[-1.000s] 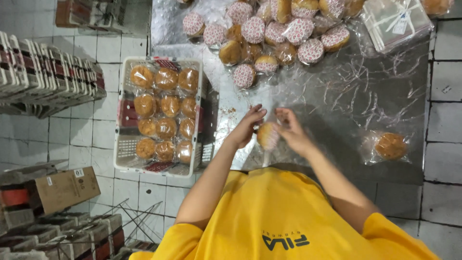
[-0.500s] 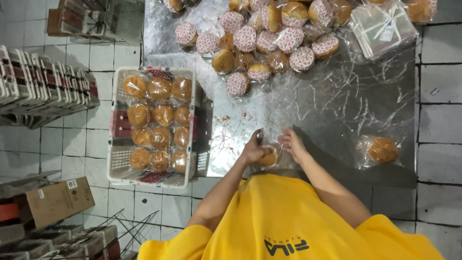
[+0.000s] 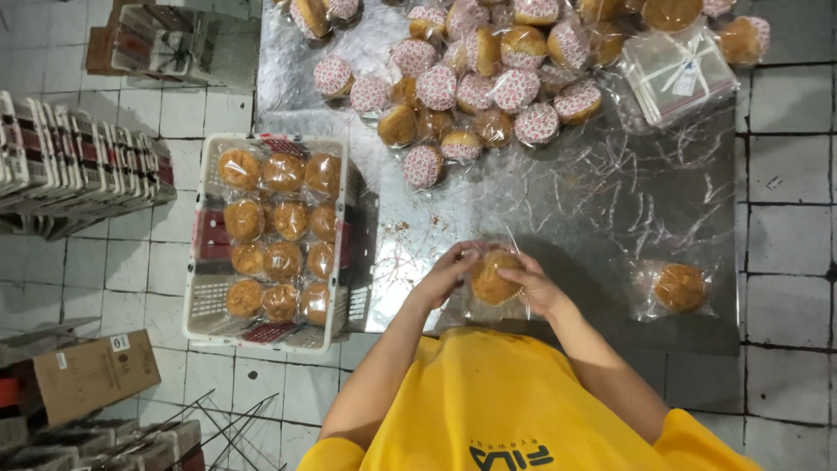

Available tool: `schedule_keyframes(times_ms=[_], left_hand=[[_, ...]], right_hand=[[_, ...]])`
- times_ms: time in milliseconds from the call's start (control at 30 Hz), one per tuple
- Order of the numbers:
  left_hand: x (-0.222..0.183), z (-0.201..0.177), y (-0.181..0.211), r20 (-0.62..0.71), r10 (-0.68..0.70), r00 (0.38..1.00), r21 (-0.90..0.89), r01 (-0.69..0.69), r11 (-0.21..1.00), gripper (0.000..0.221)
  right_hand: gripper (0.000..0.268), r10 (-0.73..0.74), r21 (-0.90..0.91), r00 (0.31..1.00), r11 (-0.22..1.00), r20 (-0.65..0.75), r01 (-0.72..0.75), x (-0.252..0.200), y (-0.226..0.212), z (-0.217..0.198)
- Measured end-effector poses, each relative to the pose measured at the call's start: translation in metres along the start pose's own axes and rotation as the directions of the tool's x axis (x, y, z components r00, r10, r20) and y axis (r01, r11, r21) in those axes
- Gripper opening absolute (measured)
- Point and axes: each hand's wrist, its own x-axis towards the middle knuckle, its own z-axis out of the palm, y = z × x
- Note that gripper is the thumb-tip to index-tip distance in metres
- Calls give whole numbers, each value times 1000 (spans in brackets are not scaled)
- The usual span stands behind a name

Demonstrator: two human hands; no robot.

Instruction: The person picks up baked goods from a metal table and places them into plastic bags, then arranges the bagged items into a white plastic basket.

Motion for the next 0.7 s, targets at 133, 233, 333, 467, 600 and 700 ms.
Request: schedule_keyframes(times_ms=[133,233,333,467,600,700], left_hand=[[22,1,-5,-34,194,980,-291,-195,937,35],[10,13,22,-102,337,936,-421,-348,838,16],[10,16,23,-158,391,907,-560,-408,721,18],[15,14,13,-259,353,899,-469,-437,768,14],[-4,25,34,-405,264,875,-392,-427,814,14],[21,2,5,-504,317,803,-34,-385,922,12]], right_hand=[[72,-99,112,992,990,73,90,-28,-47,39],[67,-196,108,954,979,227,175,-44,-82,68],[48,-256,30,945,966,201,255,-41,-106,74],[16,-394,62,910,919,128,389,-14,-92,40],[20,-321,100,939,937,-120,334,-4,-85,29],[24,-369,-70,906,929,-208,362,13,-73,19]])
